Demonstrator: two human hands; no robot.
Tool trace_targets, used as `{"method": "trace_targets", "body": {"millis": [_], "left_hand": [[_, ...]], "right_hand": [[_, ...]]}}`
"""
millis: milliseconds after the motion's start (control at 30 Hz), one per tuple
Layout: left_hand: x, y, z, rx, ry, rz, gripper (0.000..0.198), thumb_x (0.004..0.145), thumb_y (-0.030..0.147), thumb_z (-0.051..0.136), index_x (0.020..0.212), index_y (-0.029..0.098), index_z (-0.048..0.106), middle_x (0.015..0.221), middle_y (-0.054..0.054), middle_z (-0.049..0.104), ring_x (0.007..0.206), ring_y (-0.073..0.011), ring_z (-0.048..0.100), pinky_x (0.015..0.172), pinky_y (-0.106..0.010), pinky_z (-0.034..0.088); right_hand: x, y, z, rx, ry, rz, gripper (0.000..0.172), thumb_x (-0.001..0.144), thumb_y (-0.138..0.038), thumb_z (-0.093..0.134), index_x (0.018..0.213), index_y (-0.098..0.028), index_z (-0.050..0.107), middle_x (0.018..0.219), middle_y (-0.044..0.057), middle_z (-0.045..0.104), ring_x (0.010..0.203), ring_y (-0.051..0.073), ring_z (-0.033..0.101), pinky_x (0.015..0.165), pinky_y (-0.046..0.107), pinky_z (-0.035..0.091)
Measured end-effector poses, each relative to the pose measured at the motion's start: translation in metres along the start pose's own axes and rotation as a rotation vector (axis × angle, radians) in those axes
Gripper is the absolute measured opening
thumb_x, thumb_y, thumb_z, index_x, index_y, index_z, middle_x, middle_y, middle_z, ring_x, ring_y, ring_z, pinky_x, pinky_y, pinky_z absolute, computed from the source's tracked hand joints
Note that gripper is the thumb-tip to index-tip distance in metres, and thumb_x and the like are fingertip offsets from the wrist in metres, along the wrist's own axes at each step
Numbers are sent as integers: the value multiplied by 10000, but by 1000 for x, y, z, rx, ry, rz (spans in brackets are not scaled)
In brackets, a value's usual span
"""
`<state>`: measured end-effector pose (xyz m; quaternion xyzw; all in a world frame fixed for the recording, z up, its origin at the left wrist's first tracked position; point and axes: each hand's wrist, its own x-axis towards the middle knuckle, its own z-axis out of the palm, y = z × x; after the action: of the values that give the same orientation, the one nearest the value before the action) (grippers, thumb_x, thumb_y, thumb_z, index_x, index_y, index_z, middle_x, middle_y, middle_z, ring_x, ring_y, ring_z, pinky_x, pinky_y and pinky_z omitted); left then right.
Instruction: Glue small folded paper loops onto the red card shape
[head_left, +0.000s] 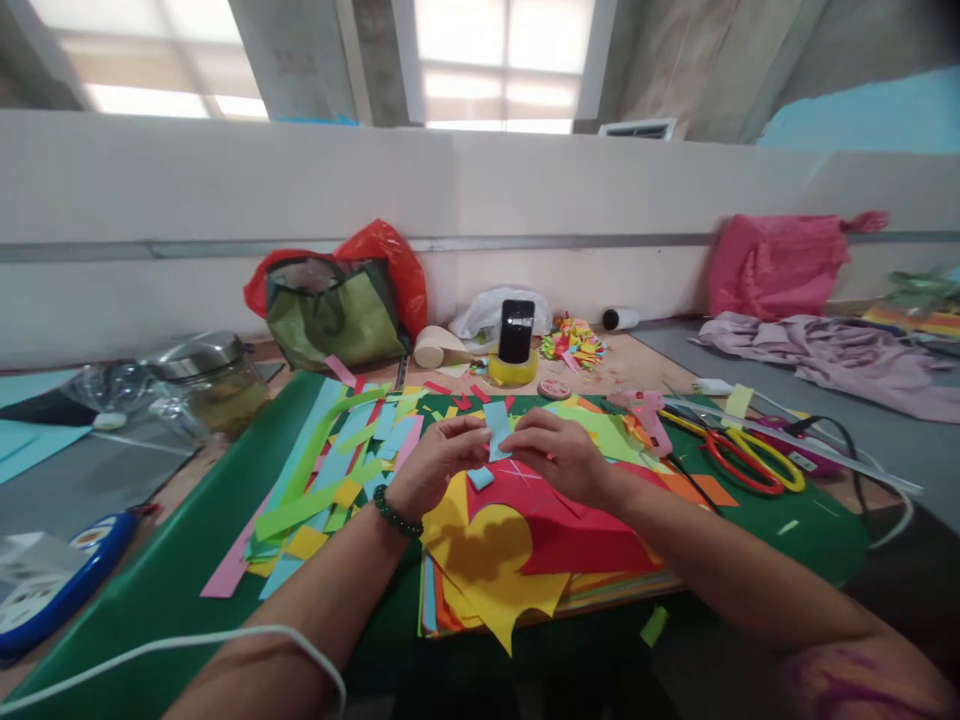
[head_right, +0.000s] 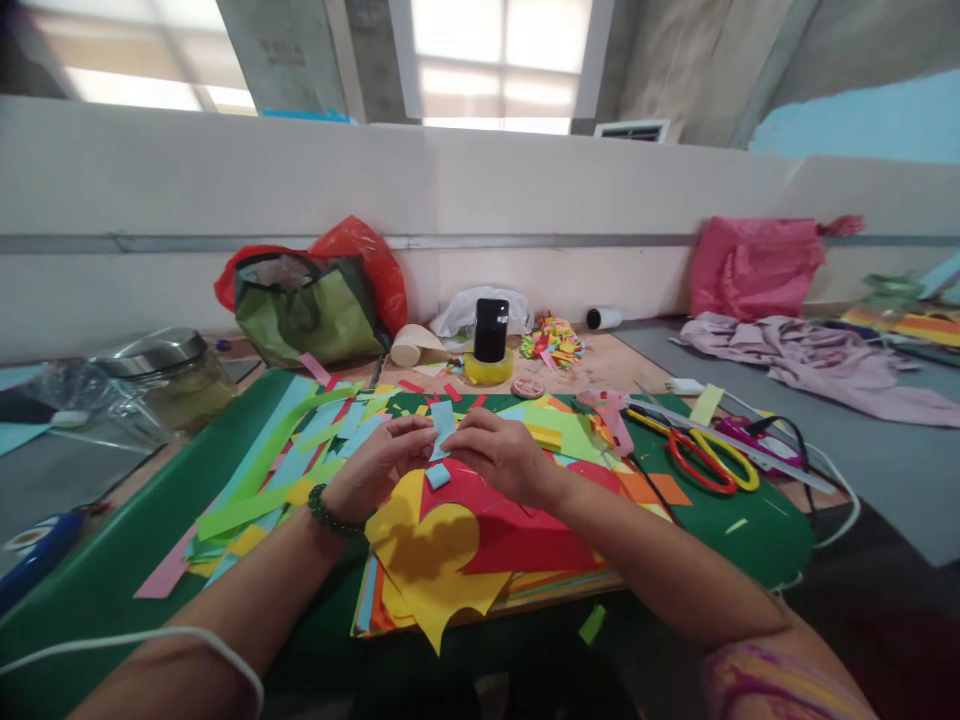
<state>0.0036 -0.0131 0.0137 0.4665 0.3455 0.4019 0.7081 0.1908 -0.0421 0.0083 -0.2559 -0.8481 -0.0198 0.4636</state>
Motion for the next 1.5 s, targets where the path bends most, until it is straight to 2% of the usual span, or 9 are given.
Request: {"method": "trace_targets", "body": {"millis": [133, 267, 400, 633, 833, 1133, 1500], "left_hand": [[1, -1, 1, 94, 47, 61, 369, 490, 370, 872, 692, 144, 662, 525, 21, 609, 519, -92, 579, 540, -195, 425], [0, -1, 4, 224, 68, 134, 340, 516, 380, 858, 696, 135, 704, 570, -3, 645, 528, -102, 581, 547, -214, 435], [0, -3, 5, 291, 62, 189, 293, 534, 370, 843, 674, 140, 729, 609, -10, 664, 545, -104, 570, 557, -226, 466], [-1, -4, 7, 395, 50, 228, 173, 611, 304, 785, 668, 146, 742, 632, -28, 681, 570, -122, 573, 556, -233, 478], [0, -6, 6, 442, 45, 261, 118, 640, 263, 743, 652, 145, 736, 609, -21, 660, 561, -114, 545, 543, -223, 441], [0, -6, 5, 518, 34, 302, 139, 654, 287, 711, 648, 151, 742, 602, -21, 653, 559, -119, 519, 540, -230, 421], [-2, -4, 6, 570, 15, 331, 139, 664, 292, 707, 625, 162, 734, 599, -28, 650, 562, -126, 509, 538, -231, 417]], "right_hand": [[-4, 6, 4, 264, 31, 315, 185, 882, -346, 627, 811, -196, 708, 743, 24, 596, 633, 109, 553, 533, 227, 432], [-2, 7, 5, 555, 40, 690, 338, 729, -500, 733, 689, -175, 648, 596, -26, 526, 520, 85, 436, 480, 235, 350], [3, 6, 5, 678, 67, 885, 422, 608, -549, 785, 642, -171, 599, 520, -58, 478, 479, 65, 361, 461, 232, 287], [3, 10, 8, 742, 123, 980, 430, 539, -528, 815, 617, -172, 586, 517, -57, 497, 477, 62, 359, 453, 226, 263], [0, 11, 10, 766, 122, 998, 415, 543, -509, 817, 626, -177, 581, 524, -60, 492, 477, 64, 359, 449, 226, 262], [0, 11, 12, 796, 138, 986, 425, 563, -520, 804, 626, -181, 555, 514, -73, 465, 452, 57, 341, 442, 234, 240], [0, 11, 13, 793, 115, 992, 423, 577, -525, 797, 640, -184, 555, 567, -59, 487, 496, 70, 372, 482, 242, 286]]}}
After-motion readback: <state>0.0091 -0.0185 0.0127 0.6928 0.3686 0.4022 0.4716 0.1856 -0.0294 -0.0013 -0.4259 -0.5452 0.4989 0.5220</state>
